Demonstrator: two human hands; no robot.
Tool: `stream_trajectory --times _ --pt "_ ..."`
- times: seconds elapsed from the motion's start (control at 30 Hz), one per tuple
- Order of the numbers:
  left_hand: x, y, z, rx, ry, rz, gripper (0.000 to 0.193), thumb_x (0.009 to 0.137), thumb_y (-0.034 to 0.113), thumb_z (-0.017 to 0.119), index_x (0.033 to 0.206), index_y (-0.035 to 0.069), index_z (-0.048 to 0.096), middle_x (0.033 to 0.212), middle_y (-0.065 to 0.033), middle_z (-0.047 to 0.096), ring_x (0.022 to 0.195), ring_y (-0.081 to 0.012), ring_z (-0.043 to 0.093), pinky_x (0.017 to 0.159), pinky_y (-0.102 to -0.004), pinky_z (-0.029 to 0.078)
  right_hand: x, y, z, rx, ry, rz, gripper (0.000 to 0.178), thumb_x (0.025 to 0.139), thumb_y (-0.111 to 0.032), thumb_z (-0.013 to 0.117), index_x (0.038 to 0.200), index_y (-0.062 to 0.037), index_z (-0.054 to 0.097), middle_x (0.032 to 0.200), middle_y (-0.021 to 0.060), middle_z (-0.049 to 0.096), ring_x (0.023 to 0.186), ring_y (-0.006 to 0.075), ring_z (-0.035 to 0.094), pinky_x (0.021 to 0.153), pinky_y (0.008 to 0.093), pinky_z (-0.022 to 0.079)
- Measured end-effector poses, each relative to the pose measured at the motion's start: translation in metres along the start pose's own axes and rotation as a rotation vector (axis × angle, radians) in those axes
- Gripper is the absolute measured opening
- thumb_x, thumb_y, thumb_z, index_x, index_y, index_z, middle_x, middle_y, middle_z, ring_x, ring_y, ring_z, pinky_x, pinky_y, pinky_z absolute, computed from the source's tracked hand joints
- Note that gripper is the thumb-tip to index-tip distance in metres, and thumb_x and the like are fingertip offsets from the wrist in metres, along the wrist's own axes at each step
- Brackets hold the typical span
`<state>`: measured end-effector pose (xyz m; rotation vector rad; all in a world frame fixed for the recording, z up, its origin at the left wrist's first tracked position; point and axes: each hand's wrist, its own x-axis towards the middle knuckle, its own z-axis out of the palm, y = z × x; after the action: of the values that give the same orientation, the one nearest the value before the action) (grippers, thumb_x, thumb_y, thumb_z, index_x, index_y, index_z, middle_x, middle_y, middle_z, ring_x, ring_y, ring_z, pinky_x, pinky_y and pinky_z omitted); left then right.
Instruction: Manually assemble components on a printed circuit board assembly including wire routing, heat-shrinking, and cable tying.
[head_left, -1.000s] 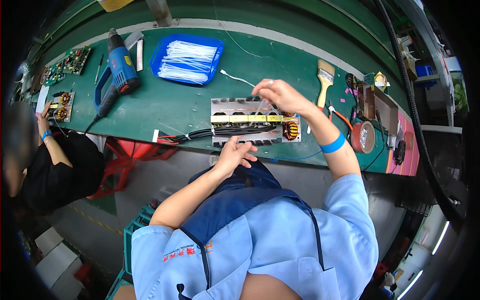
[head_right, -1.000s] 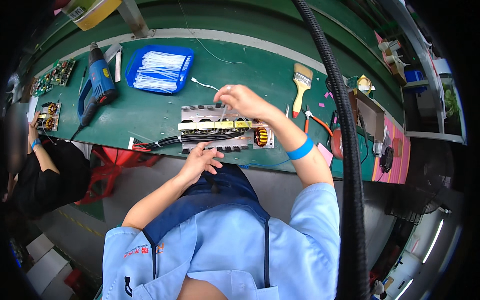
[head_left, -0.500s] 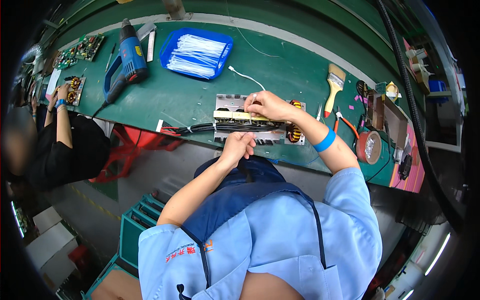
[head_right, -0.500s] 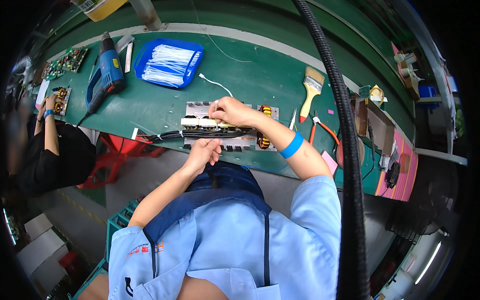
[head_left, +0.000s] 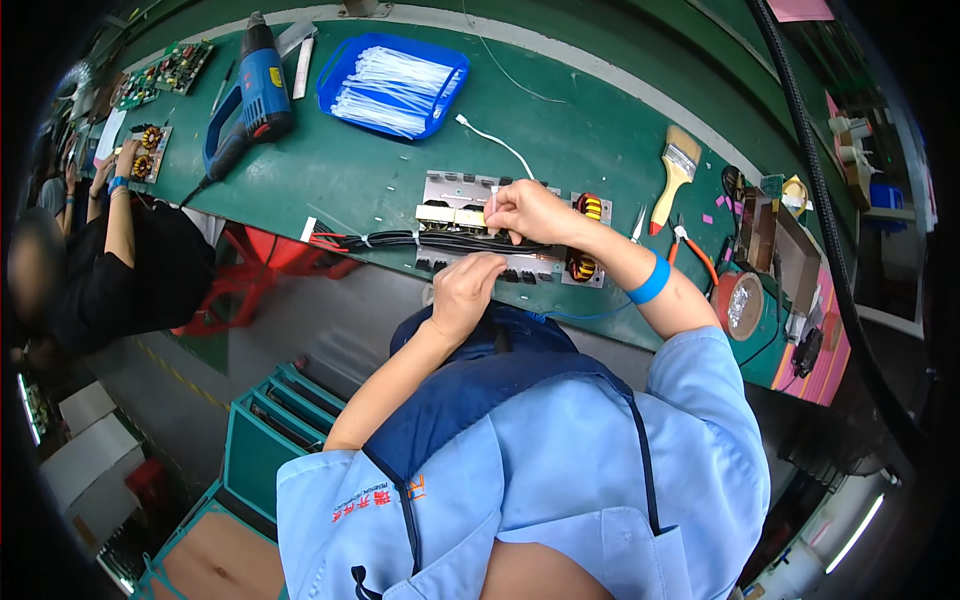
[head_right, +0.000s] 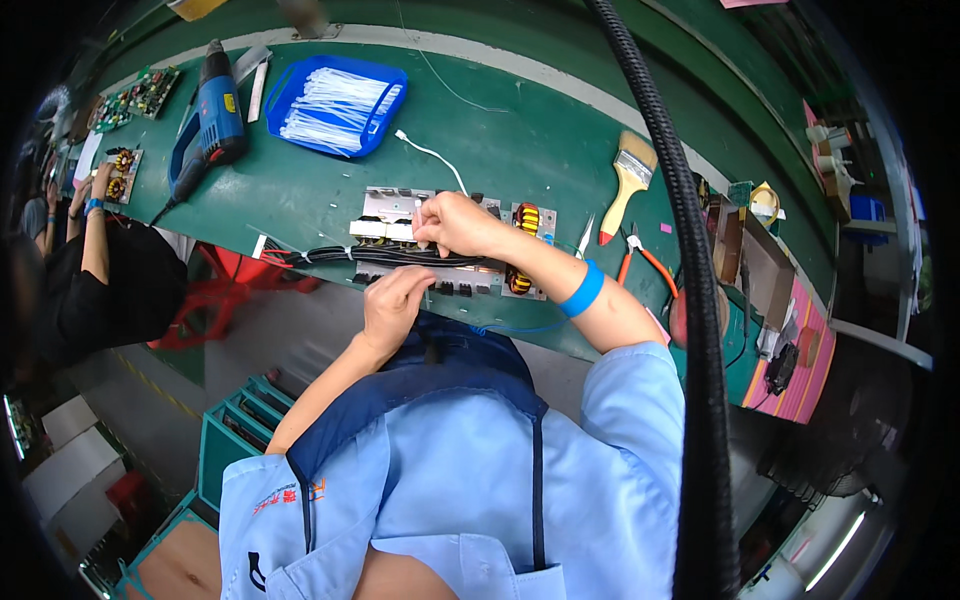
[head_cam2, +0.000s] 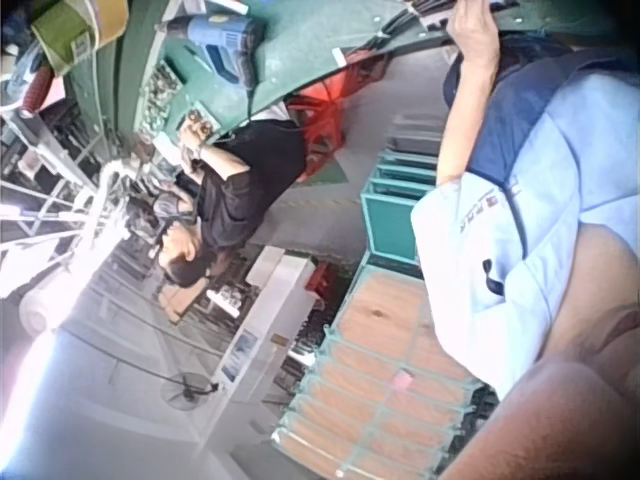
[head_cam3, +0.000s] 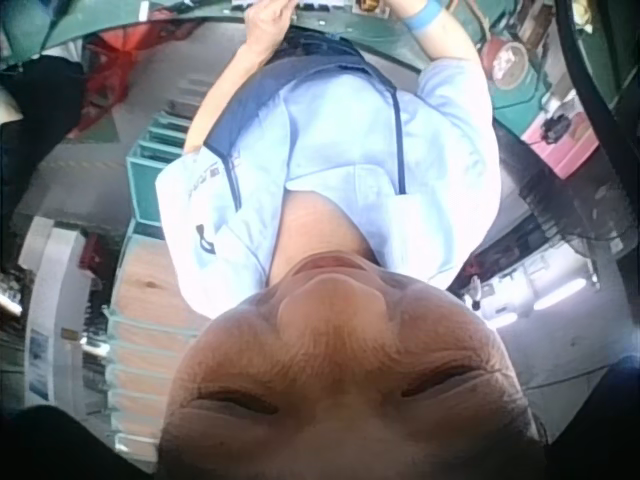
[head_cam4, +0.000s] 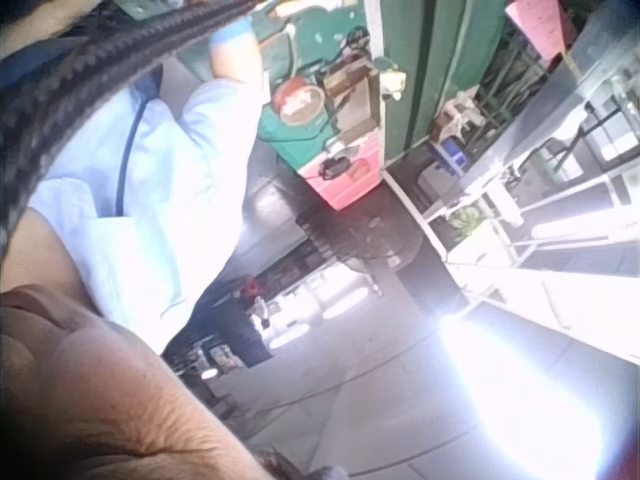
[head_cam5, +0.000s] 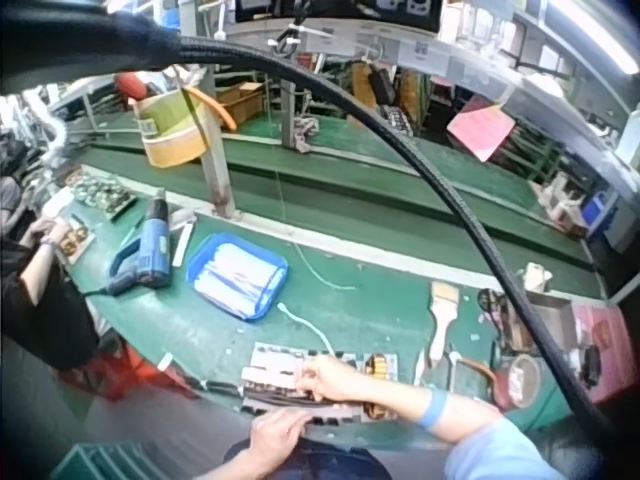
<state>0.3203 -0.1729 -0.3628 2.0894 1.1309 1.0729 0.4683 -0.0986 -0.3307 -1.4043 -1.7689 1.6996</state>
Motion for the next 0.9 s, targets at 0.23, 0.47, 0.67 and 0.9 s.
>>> stream_trajectory --times 0.23,0.47,0.67,0.9 --pt "-0.015 -0.011 -0.015 0.315 -0.158 0.136 0.020 0.063 0.005 0.050 0.082 0.008 0.054 0.079 -0.0059 0.051 0.062 -0.0191 0.053 0.054 -0.0280 0.044 0.000 -0.002 -0.001 -0.012 -0.039 0.009 0.009 0.075 -0.006 0.050 0.072 0.0023 0.051 0.059 0.0041 0.055 0.040 0.0064 0.044 0.040 0.0206 0.036" --pt "0.003 -0.006 -0.007 0.431 -0.303 0.116 0.025 0.061 0.005 0.049 0.085 0.008 0.055 0.076 -0.0045 0.054 0.062 -0.0170 0.052 0.055 -0.0270 0.042 0.001 0.003 0.002 -0.395 0.040 -0.372 0.009 0.075 -0.006 0.048 0.068 -0.0007 0.046 0.058 0.0060 0.055 0.038 0.0111 0.043 0.039 0.0253 0.035" --pt "0.005 -0.007 -0.012 0.272 -0.081 0.192 0.014 0.063 0.004 0.053 0.076 0.005 0.056 0.073 -0.0058 0.054 0.054 -0.0193 0.052 0.051 -0.0267 0.042 -0.003 0.010 0.003 -0.042 0.039 -0.117 0.013 0.079 -0.008 0.044 0.077 0.0016 0.053 0.062 0.0045 0.056 0.042 0.0074 0.044 0.042 0.0210 0.037" --pt "0.028 0.009 -0.007 -0.388 0.037 -0.549 0.009 0.075 0.006 0.052 0.078 0.000 0.057 0.066 -0.0005 0.056 0.050 -0.0056 0.047 0.043 -0.0189 0.037 -0.005 0.019 0.016 0.188 0.248 -0.129 0.011 0.073 -0.008 0.054 0.076 0.0027 0.055 0.057 0.0023 0.054 0.046 0.0043 0.047 0.043 0.0186 0.037"
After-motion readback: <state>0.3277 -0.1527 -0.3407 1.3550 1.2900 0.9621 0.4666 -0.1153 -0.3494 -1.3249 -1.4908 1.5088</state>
